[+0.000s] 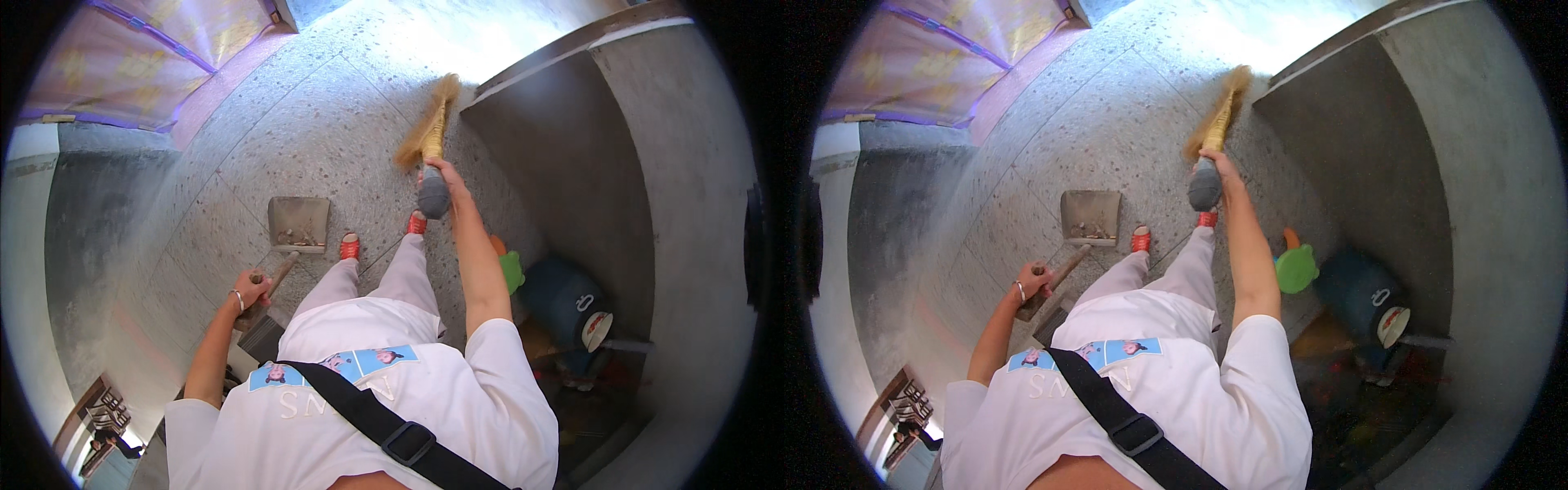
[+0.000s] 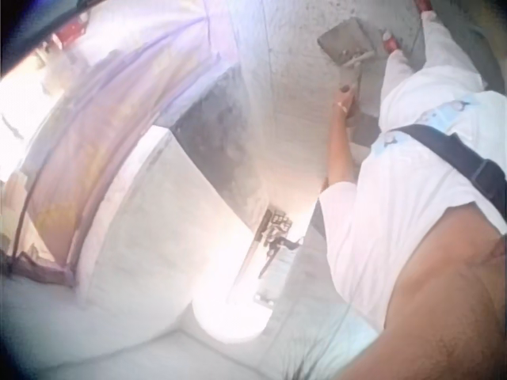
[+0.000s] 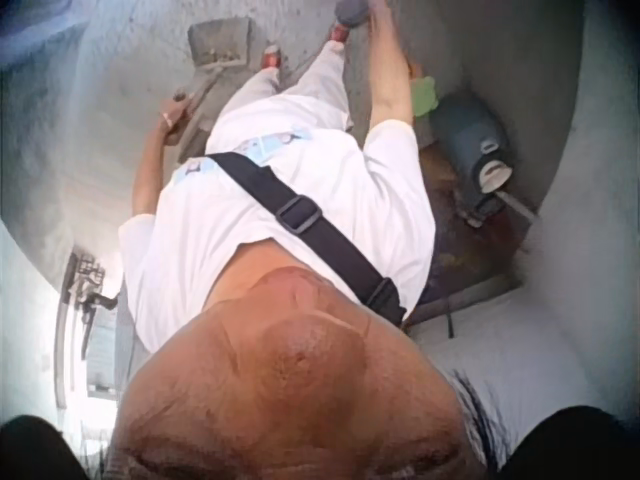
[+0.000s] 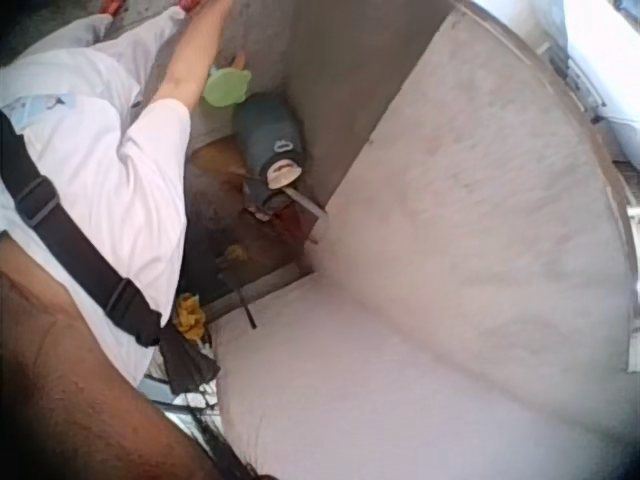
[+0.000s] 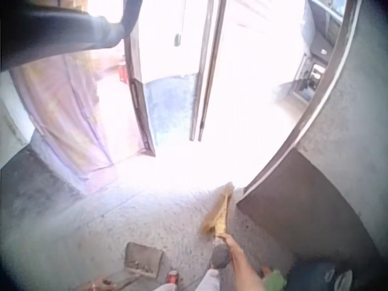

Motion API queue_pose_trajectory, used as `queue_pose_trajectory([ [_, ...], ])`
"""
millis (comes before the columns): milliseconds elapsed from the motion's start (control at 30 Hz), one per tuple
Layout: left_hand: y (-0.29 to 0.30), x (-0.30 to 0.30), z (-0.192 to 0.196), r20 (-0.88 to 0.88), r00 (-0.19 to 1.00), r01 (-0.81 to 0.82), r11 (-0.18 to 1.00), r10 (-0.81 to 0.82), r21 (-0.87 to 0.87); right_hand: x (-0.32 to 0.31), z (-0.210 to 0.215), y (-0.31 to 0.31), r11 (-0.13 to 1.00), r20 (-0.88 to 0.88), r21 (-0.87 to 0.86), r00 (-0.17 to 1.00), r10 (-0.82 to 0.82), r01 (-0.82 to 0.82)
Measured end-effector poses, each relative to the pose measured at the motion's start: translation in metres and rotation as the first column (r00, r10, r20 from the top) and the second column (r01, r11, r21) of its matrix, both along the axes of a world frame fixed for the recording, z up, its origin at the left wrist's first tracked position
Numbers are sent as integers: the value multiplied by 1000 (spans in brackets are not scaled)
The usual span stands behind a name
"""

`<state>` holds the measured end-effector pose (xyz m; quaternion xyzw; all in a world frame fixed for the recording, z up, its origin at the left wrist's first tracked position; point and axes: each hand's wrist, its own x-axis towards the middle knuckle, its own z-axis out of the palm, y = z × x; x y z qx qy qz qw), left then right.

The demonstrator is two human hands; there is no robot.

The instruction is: The person sweeps a tiled floor with a broom, moving debris toward a dustpan. They then use the dustpan to collect the swept material and continue sweeping the area near a staircase.

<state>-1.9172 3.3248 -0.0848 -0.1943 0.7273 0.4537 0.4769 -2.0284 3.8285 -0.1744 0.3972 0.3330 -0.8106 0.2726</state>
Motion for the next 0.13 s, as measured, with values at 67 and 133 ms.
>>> queue_pose_trajectory([
  [67,-6,3,1,-23,999,32,995,-34,-90,-2,6,19,998,-62,-57,998,-12,9],
  [133,-6,8,10,-34,999,1,983,-7,-183,-10,13,36,996,-105,-84,994,-4,-5],
])
